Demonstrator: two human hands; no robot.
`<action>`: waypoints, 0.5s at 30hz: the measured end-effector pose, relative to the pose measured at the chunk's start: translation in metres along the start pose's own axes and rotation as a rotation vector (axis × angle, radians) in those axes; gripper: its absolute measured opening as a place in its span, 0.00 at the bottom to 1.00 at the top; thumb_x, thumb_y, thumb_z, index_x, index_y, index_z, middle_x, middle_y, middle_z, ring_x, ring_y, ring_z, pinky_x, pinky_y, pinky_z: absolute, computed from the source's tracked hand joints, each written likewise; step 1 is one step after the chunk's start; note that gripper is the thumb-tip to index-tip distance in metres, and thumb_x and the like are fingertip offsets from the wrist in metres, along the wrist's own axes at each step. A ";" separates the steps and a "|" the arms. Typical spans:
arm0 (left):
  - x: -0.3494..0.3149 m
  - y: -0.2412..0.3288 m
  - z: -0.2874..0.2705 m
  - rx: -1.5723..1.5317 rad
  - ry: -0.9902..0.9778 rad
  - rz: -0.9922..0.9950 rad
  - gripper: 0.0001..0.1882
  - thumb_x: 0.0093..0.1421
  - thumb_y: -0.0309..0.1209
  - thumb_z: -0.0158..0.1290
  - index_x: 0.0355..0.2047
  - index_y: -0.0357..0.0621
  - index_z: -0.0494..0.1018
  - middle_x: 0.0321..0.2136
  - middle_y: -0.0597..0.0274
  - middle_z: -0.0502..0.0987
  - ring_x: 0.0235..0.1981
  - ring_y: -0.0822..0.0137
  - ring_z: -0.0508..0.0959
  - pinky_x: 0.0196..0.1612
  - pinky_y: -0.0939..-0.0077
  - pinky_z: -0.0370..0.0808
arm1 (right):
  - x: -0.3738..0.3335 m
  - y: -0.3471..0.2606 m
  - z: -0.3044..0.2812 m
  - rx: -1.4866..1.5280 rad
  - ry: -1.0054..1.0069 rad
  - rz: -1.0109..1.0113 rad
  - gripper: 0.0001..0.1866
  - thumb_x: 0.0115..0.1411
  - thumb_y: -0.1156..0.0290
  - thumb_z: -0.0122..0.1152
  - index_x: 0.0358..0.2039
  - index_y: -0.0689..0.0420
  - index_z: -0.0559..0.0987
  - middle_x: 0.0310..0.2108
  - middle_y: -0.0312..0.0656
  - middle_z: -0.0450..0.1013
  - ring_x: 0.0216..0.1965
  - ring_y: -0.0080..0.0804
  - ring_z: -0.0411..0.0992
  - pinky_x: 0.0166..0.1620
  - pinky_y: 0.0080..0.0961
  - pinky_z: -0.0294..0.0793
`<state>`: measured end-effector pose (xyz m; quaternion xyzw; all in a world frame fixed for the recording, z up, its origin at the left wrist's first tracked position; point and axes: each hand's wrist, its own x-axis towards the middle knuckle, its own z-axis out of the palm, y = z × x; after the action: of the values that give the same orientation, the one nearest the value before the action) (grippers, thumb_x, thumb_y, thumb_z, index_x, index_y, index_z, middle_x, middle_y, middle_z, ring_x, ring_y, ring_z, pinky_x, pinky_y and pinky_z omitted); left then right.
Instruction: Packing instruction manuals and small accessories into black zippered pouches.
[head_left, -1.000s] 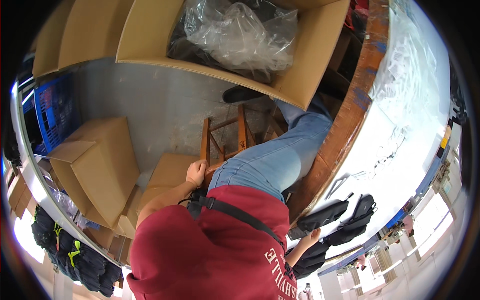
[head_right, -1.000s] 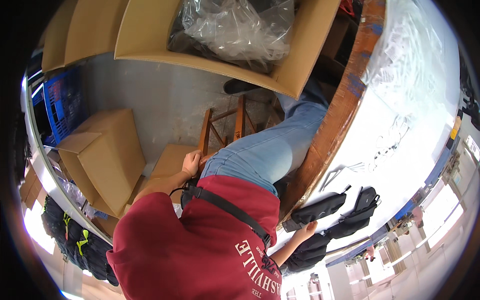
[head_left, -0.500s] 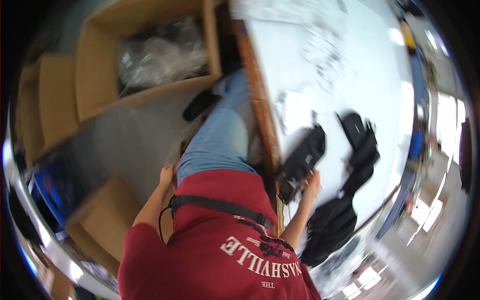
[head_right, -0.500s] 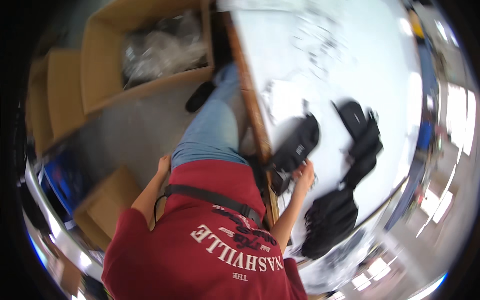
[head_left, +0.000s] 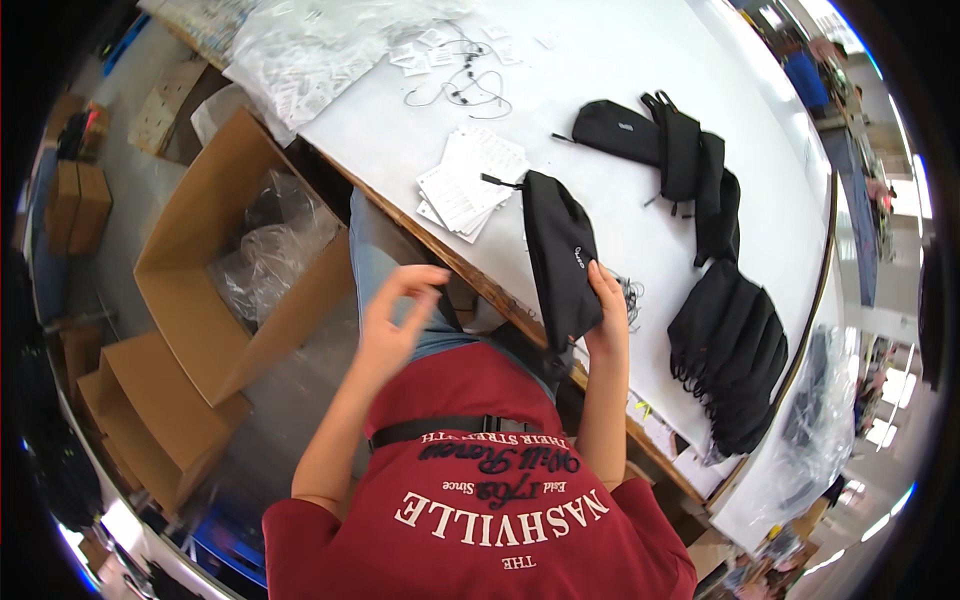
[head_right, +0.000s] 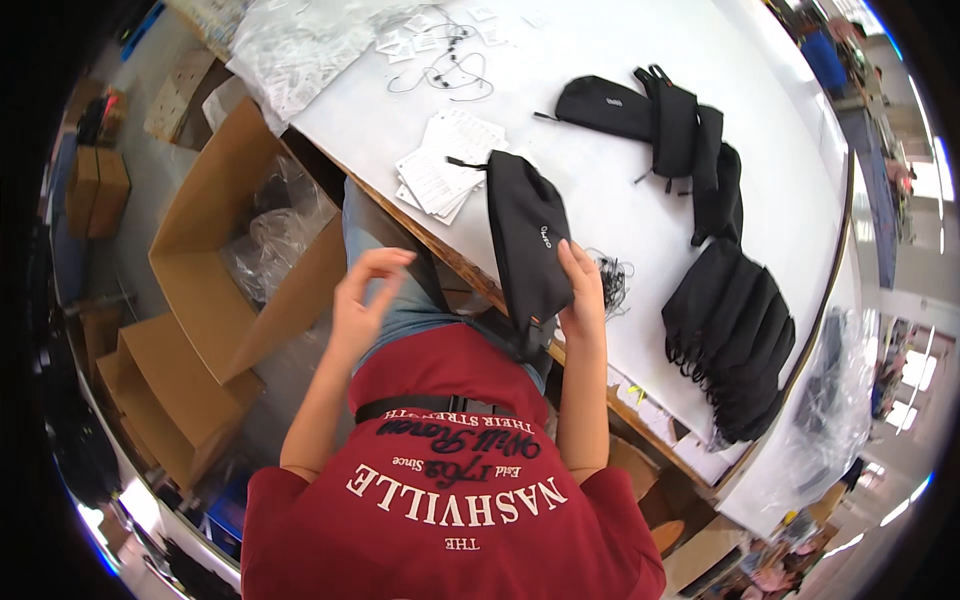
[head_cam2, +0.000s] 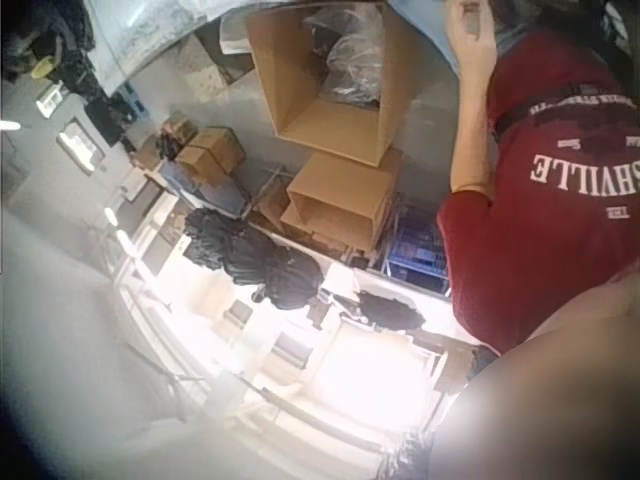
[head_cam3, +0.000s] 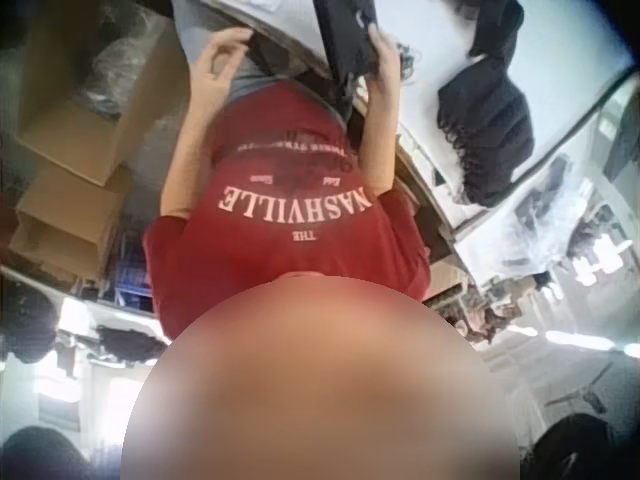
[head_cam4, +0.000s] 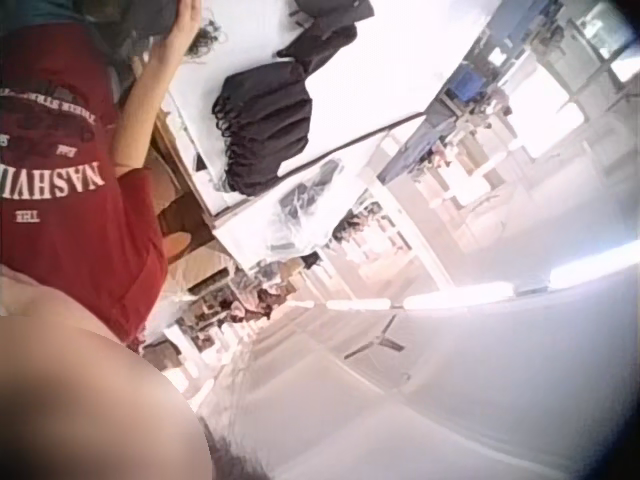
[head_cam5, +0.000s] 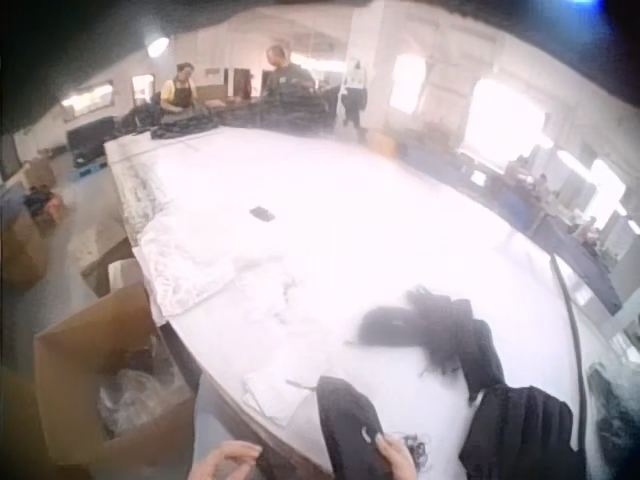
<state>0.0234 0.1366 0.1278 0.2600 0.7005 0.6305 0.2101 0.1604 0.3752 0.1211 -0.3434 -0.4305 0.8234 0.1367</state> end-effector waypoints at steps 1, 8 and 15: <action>0.001 0.018 0.017 -0.041 -0.089 0.088 0.15 0.54 0.19 0.51 0.43 0.43 0.72 0.45 0.59 0.74 0.39 0.68 0.73 0.44 0.77 0.69 | -0.008 0.000 0.003 0.025 0.018 -0.007 0.16 0.65 0.65 0.49 0.46 0.65 0.73 0.39 0.42 0.76 0.39 0.25 0.75 0.44 0.20 0.74; 0.000 0.022 0.051 0.538 -0.164 0.510 0.24 0.45 0.21 0.59 0.44 0.54 0.74 0.46 0.62 0.69 0.46 0.58 0.68 0.49 0.68 0.62 | -0.032 0.040 0.009 0.339 -0.112 0.289 0.17 0.64 0.62 0.51 0.42 0.65 0.74 0.34 0.42 0.77 0.30 0.22 0.77 0.32 0.16 0.77; 0.014 0.024 0.043 0.830 -0.286 0.622 0.21 0.40 0.28 0.63 0.38 0.59 0.78 0.42 0.73 0.74 0.50 0.64 0.67 0.51 0.68 0.58 | -0.047 0.065 0.000 0.451 -0.103 0.384 0.17 0.63 0.62 0.53 0.42 0.64 0.76 0.34 0.40 0.77 0.29 0.21 0.76 0.33 0.15 0.77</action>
<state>0.0417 0.1800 0.1474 0.5997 0.7452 0.2914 -0.0137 0.1991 0.3118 0.0900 -0.3375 -0.1701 0.9254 0.0292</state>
